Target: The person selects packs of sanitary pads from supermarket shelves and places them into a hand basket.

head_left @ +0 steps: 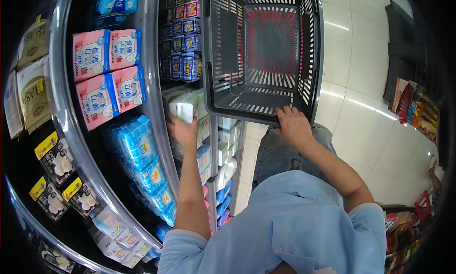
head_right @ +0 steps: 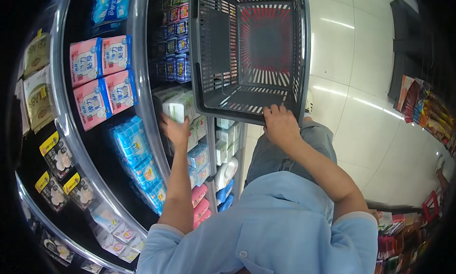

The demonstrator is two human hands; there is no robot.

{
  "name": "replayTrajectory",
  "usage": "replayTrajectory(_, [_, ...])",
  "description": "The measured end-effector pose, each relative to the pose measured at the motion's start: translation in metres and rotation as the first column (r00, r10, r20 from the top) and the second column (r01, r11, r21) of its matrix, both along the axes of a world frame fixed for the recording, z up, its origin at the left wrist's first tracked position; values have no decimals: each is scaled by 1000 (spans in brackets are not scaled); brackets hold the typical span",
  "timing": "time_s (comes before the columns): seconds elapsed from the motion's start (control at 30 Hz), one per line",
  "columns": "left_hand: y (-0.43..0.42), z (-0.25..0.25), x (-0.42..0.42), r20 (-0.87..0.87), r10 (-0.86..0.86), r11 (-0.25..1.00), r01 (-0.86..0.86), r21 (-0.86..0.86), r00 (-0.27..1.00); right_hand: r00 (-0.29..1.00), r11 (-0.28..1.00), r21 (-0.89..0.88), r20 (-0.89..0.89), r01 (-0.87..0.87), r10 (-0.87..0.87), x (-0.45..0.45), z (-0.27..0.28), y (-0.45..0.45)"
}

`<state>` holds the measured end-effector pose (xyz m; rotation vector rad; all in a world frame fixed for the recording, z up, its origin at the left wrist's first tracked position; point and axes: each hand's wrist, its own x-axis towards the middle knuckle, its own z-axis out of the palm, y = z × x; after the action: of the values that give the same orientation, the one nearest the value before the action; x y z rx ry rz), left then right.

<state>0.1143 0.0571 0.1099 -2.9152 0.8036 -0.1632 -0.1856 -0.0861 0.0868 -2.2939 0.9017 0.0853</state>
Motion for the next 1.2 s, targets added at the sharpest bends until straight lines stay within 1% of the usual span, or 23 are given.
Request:
replayTrajectory(0.07, [5,8,-15,74,-102,994,105,-41,992,1000,1000,13,-10,-14,14,0,-2,1])
replayTrajectory(0.17, [31,26,-54,142,-185,955,212,-206,972,999,993,121,-44,6,-1,2,10,-3])
replayTrajectory(0.23, [47,43,-79,116,-183,936,209,-285,976,982,995,94,191,-23,5,-1,18,-7])
replayTrajectory(0.27, [55,52,-91,98,-196,935,216,-280,976,953,996,83,304,-42,15,1,22,-9])
replayTrajectory(0.37, [72,78,-114,39,-241,930,243,-275,970,872,957,184,476,-225,113,21,63,-26])
replayTrajectory(0.43, [74,95,-123,-4,-283,916,269,-298,959,799,924,92,539,-370,267,38,86,-31])
replayTrajectory(0.5, [68,111,-128,-82,-367,894,327,-307,927,703,859,-35,557,-511,441,56,105,-31])
replayTrajectory(0.53, [63,117,-131,-117,-423,876,372,-307,899,656,810,-107,530,-577,538,63,116,-31])
replayTrajectory(0.6, [51,125,-137,-163,-535,820,463,-337,829,612,746,-163,474,-646,633,70,133,-27])
replayTrajectory(0.63, [44,128,-139,-157,-558,801,479,-359,815,588,711,-186,443,-678,676,71,139,-27])
replayTrajectory(0.67, [36,130,-141,-153,-583,780,496,-382,798,600,693,-194,375,-695,707,71,146,-28])
replayTrajectory(0.77, [17,130,-137,-180,-633,740,521,-425,753,648,716,-85,363,-693,669,65,154,-41])
replayTrajectory(0.87, [1,124,-134,-198,-661,711,520,-473,724,712,803,-86,414,-589,567,60,146,-58])
replayTrajectory(0.93, [3,118,-126,-259,-573,787,435,-437,777,815,924,-116,440,-364,376,54,139,-72])
replayTrajectory(0.97, [7,114,-121,-290,-525,823,391,-412,800,847,963,-124,458,-240,270,52,133,-79])
replayTrajectory(1.0, [22,96,-107,-325,-453,869,330,-368,830,896,994,-85,432,-74,103,51,124,-87])
replayTrajectory(1.03, [40,74,-93,-313,-387,893,268,-361,867,915,994,-50,397,98,-70,52,110,-96])
replayTrajectory(1.07, [60,53,-79,-301,-321,912,208,-353,898,910,972,-61,369,226,-189,54,90,-103])
replayTrajectory(1.1, [80,37,-67,-286,-225,950,144,-279,932,888,932,-78,340,354,-309,57,68,-109])
replayTrajectory(1.13, [96,24,-55,-261,-131,975,77,-207,956,896,917,-90,271,387,-352,61,51,-115])
replayTrajectory(1.2, [121,5,-29,-239,-6,998,-10,-63,971,890,901,-14,163,434,-426,69,10,-124])
